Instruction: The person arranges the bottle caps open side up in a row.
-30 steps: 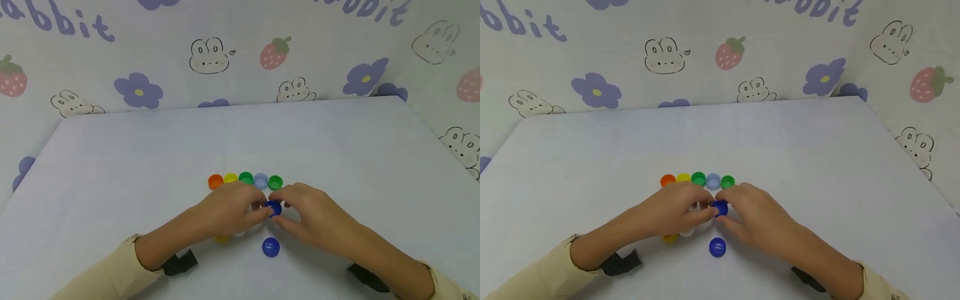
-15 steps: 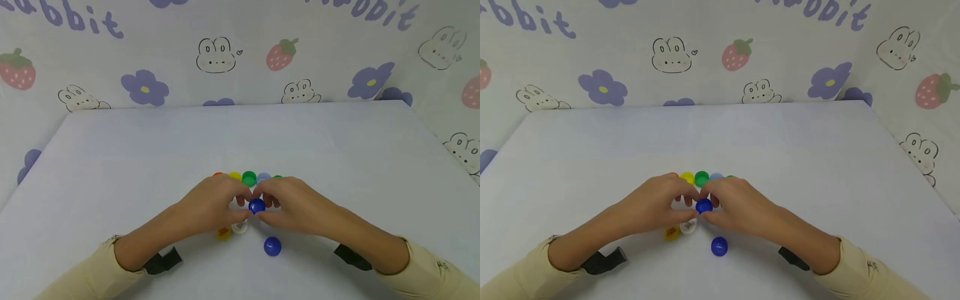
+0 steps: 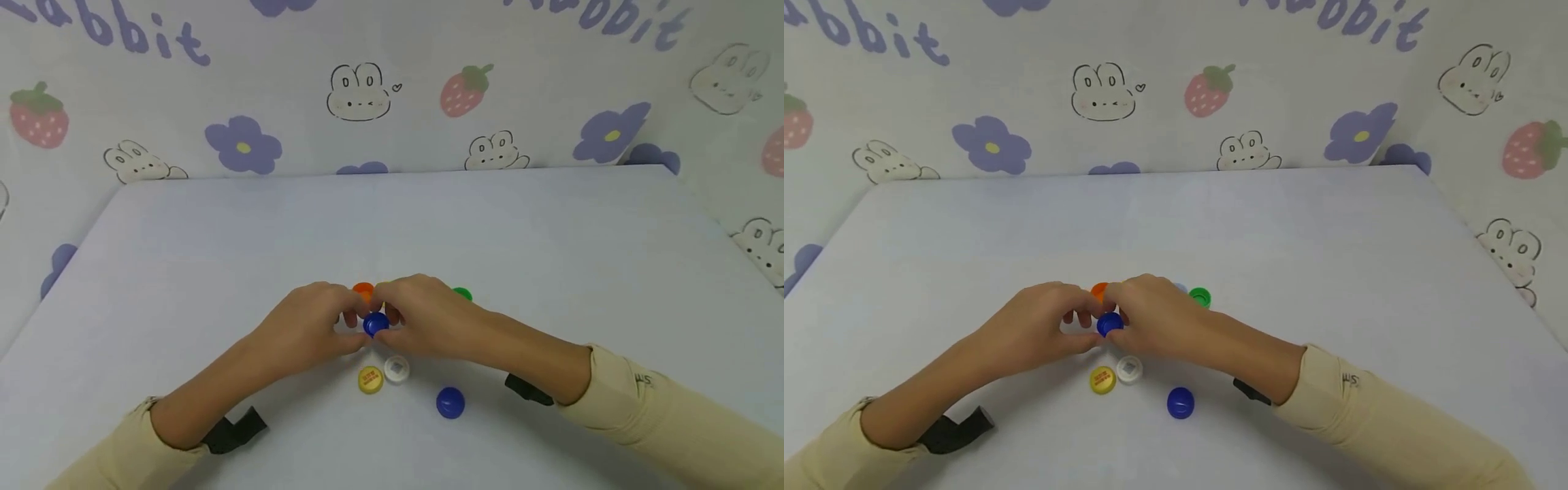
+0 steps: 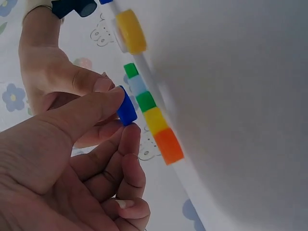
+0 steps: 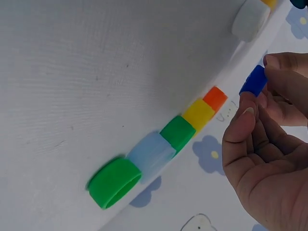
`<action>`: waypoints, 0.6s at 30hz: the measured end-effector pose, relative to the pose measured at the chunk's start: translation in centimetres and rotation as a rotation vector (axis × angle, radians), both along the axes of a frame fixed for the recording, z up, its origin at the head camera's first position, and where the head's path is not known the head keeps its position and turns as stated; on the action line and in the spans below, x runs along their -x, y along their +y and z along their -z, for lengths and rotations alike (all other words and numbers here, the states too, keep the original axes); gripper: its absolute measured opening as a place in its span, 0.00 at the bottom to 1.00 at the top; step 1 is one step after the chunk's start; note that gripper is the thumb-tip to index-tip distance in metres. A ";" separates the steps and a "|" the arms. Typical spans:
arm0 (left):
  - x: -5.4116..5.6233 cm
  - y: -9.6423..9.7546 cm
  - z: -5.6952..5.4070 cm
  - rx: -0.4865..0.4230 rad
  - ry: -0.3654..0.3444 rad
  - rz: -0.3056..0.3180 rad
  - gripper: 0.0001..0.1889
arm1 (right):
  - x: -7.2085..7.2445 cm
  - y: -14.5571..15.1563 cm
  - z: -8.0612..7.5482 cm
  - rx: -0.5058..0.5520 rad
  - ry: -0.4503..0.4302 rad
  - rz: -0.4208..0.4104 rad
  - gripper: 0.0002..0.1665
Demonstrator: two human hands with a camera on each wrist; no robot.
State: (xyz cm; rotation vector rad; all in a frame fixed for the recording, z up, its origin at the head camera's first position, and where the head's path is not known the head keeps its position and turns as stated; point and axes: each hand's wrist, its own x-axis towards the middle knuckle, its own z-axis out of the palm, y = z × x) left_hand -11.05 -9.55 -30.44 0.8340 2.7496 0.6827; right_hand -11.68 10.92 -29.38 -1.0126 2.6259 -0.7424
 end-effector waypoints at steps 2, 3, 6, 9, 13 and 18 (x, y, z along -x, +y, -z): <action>0.3 -0.4 0.2 -0.004 -0.002 -0.017 0.11 | 0.3 -0.5 0.1 -0.016 0.003 0.011 0.16; 0.4 -0.5 0.3 -0.002 -0.005 -0.027 0.11 | 0.4 -0.7 0.1 -0.026 0.008 0.016 0.16; 0.8 -0.7 0.4 0.008 -0.006 -0.041 0.11 | 0.9 -1.0 0.2 -0.042 0.024 0.027 0.17; 0.9 -0.9 0.4 0.031 -0.015 -0.052 0.11 | 1.2 -1.5 0.3 -0.062 0.008 0.034 0.18; 0.9 -1.2 0.3 0.048 -0.021 -0.059 0.11 | 1.5 -2.2 0.7 -0.090 -0.011 0.040 0.18; 0.9 -1.5 0.2 0.059 -0.008 -0.063 0.11 | 1.6 -2.6 1.0 -0.094 0.019 0.035 0.16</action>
